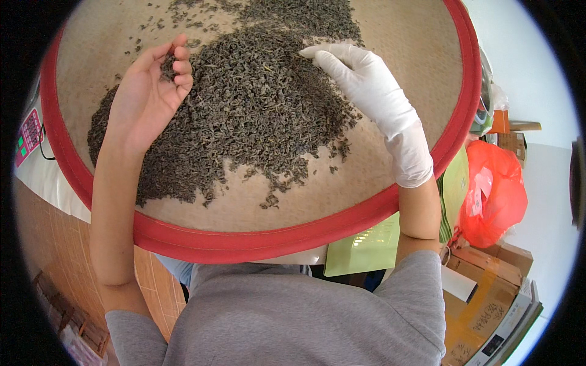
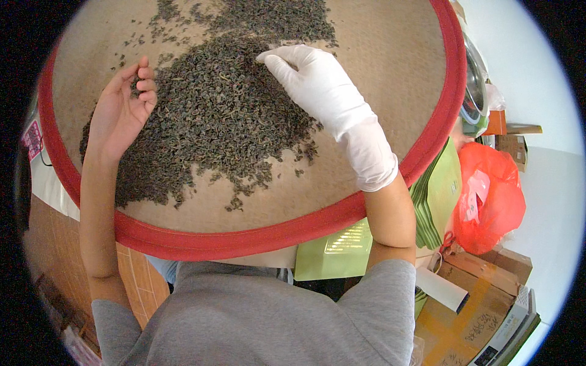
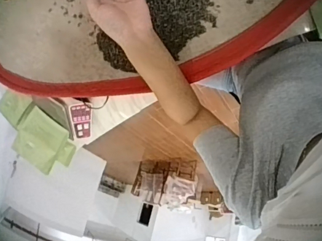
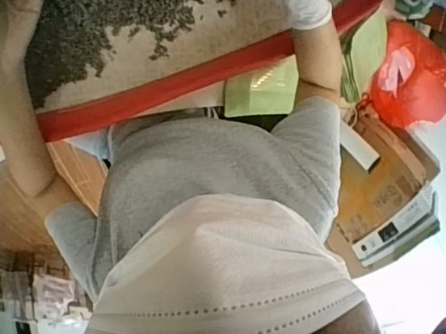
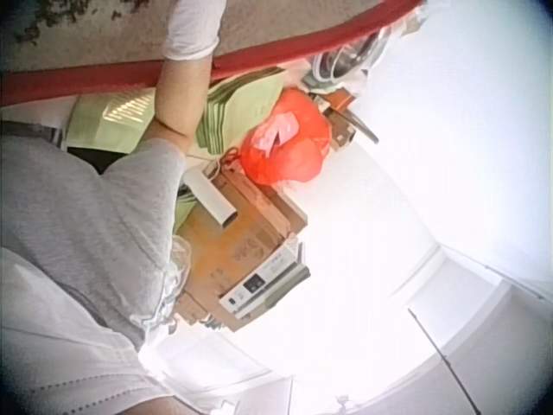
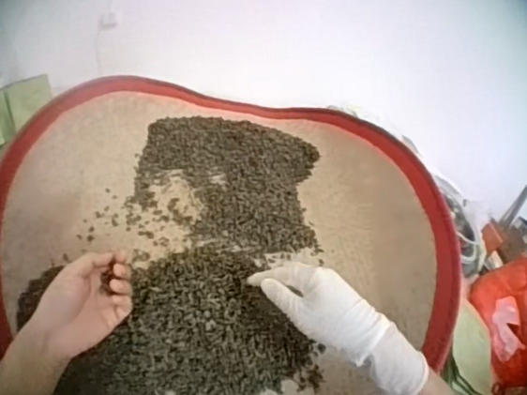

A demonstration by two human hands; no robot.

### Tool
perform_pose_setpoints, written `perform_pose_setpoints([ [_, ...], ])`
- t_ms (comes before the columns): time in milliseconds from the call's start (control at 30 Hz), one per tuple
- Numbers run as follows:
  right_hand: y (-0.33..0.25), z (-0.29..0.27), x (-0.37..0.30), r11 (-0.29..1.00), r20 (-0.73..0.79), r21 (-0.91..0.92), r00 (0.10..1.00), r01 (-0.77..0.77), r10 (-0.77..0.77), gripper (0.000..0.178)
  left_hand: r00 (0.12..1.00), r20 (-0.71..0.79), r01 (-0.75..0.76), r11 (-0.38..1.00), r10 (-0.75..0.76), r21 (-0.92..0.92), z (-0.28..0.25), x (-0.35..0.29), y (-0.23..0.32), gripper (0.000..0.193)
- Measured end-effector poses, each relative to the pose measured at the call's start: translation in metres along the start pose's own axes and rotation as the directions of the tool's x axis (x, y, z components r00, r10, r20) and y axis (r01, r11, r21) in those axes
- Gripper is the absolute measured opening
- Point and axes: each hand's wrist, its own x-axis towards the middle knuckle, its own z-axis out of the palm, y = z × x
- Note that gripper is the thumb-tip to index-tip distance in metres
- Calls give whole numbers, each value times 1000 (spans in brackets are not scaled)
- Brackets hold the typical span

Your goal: The person sorts through dried tea leaves on a large circular tray, picking out debris by hand, and then scoops the leaves into green bags.

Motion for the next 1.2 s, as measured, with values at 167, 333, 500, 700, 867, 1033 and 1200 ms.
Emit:
perform_pose_setpoints([
  [167,-6,0,0,998,2,-44,999,53,-53,27,1000,-12,-1,1000,1,4,0,1,0,24],
  [333,-17,25,-2,952,115,141,950,273,-289,27,999,-18,-28,999,29,38,1,-1,1,24],
  [500,-24,16,-3,925,237,379,963,28,-126,27,999,-25,-22,1000,22,16,0,-2,1,24],
  [700,-16,9,-2,993,-49,96,996,-71,76,22,999,-20,-26,1000,26,12,0,-2,2,23],
  [867,-43,-34,-6,944,-126,1,936,-330,328,39,1000,-19,15,997,-16,-81,-1,3,5,22],
  [1033,-66,-74,-23,963,-456,186,851,-194,259,36,998,1,63,973,-65,-221,-13,8,18,22],
  [1200,-73,-71,-66,987,-541,6,831,158,-130,24,992,-39,107,965,-120,-239,-18,15,29,22],
])
